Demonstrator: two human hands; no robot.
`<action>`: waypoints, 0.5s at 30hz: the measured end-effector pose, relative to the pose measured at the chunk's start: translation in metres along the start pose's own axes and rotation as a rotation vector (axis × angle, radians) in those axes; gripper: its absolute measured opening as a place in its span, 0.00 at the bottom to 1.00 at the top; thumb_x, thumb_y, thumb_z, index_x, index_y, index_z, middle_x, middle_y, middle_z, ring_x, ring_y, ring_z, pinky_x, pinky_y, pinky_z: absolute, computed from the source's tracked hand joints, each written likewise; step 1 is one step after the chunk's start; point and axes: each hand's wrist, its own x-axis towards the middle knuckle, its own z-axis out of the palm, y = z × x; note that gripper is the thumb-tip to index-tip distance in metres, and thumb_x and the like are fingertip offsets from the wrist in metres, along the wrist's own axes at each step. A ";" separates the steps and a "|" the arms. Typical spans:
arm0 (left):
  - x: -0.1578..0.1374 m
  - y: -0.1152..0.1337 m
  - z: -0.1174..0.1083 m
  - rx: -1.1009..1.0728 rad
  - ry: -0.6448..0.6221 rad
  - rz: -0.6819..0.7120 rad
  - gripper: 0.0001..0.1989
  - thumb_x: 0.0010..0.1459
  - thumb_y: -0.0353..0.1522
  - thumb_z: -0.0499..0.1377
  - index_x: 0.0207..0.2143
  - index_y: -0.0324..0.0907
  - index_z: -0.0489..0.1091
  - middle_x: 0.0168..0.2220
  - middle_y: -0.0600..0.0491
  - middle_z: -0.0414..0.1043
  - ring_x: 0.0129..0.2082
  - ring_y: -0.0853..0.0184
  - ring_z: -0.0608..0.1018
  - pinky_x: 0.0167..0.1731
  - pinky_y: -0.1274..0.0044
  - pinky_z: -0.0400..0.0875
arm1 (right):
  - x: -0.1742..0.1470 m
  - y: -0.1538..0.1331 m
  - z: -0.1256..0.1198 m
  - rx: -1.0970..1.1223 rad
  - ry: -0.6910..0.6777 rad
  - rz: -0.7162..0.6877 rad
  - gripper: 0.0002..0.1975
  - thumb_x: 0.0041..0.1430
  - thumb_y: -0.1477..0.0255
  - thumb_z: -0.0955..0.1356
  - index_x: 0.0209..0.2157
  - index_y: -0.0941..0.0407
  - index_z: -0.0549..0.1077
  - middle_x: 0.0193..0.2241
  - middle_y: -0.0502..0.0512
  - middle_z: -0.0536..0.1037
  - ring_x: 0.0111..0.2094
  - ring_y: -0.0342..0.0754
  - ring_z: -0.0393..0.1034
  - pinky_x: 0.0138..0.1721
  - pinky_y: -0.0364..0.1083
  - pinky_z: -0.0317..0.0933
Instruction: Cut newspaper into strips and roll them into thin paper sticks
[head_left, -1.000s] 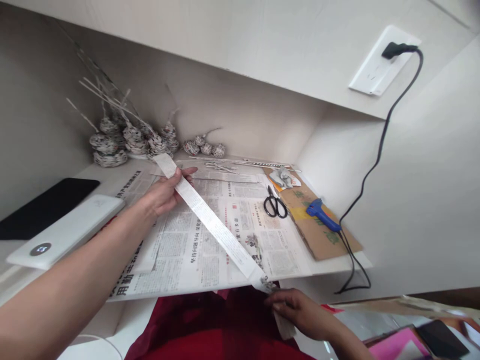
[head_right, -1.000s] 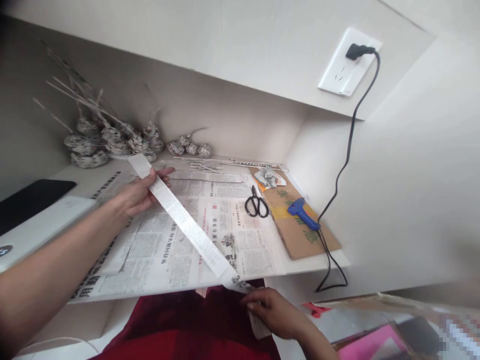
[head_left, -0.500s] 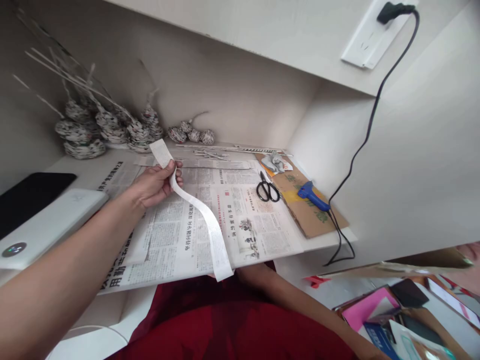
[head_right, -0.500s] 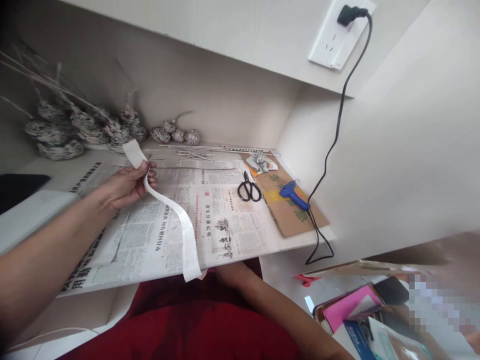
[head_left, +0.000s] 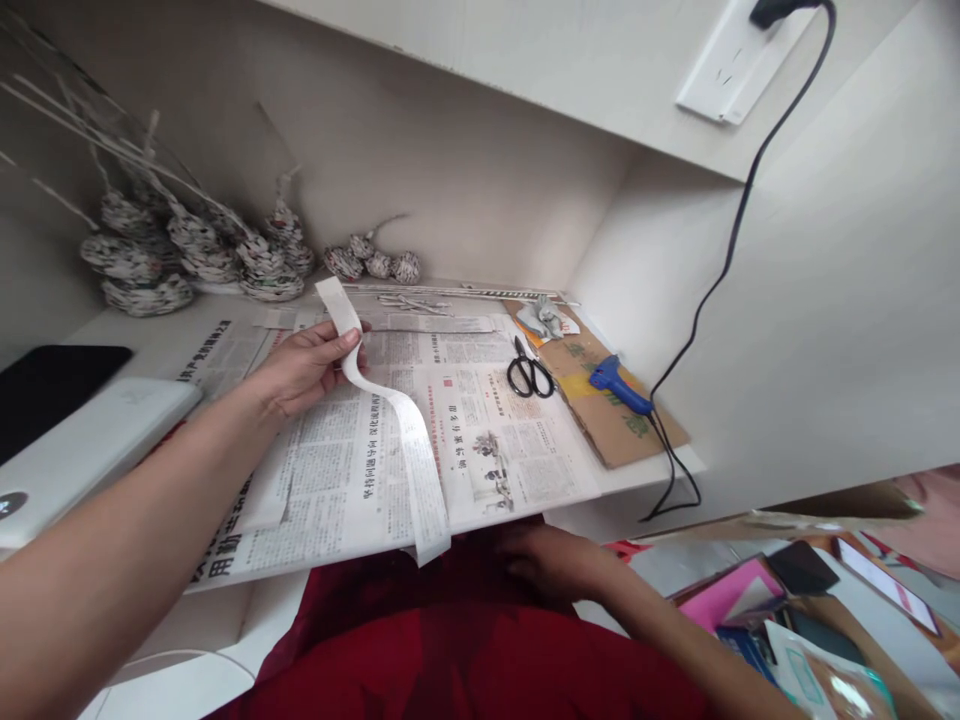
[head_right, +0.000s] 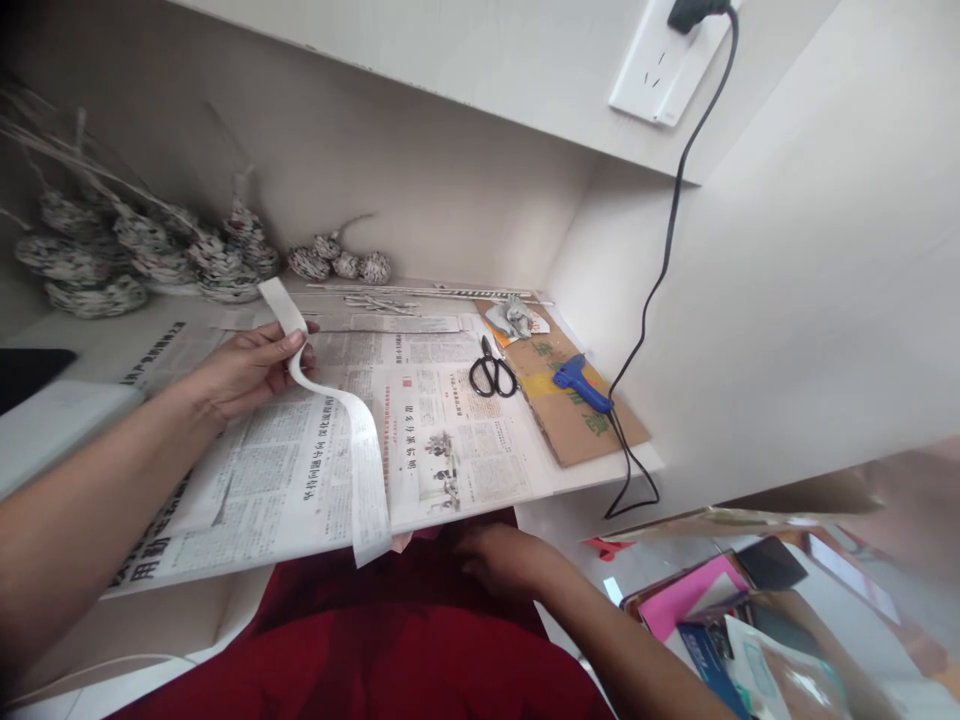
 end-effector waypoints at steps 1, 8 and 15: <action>0.001 0.001 0.002 -0.014 0.019 0.013 0.04 0.60 0.26 0.57 0.38 0.37 0.70 0.22 0.55 0.69 0.24 0.72 0.71 0.29 0.78 0.69 | -0.013 -0.006 -0.011 0.013 -0.060 0.033 0.14 0.58 0.75 0.64 0.45 0.53 0.77 0.42 0.56 0.79 0.42 0.50 0.73 0.42 0.46 0.64; -0.002 0.010 0.018 0.143 0.077 -0.002 0.13 0.47 0.33 0.69 0.35 0.37 0.74 0.29 0.54 0.74 0.27 0.72 0.72 0.25 0.82 0.63 | -0.060 -0.046 -0.089 0.504 -0.079 -0.072 0.15 0.62 0.64 0.65 0.40 0.58 0.78 0.36 0.58 0.81 0.36 0.46 0.74 0.39 0.43 0.64; -0.009 0.026 0.056 0.095 -0.083 -0.109 0.05 0.49 0.25 0.66 0.31 0.35 0.77 0.33 0.47 0.77 0.28 0.71 0.76 0.20 0.85 0.68 | 0.005 -0.042 -0.118 0.596 0.399 -0.112 0.20 0.63 0.59 0.62 0.28 0.59 0.73 0.24 0.55 0.76 0.25 0.42 0.70 0.25 0.41 0.59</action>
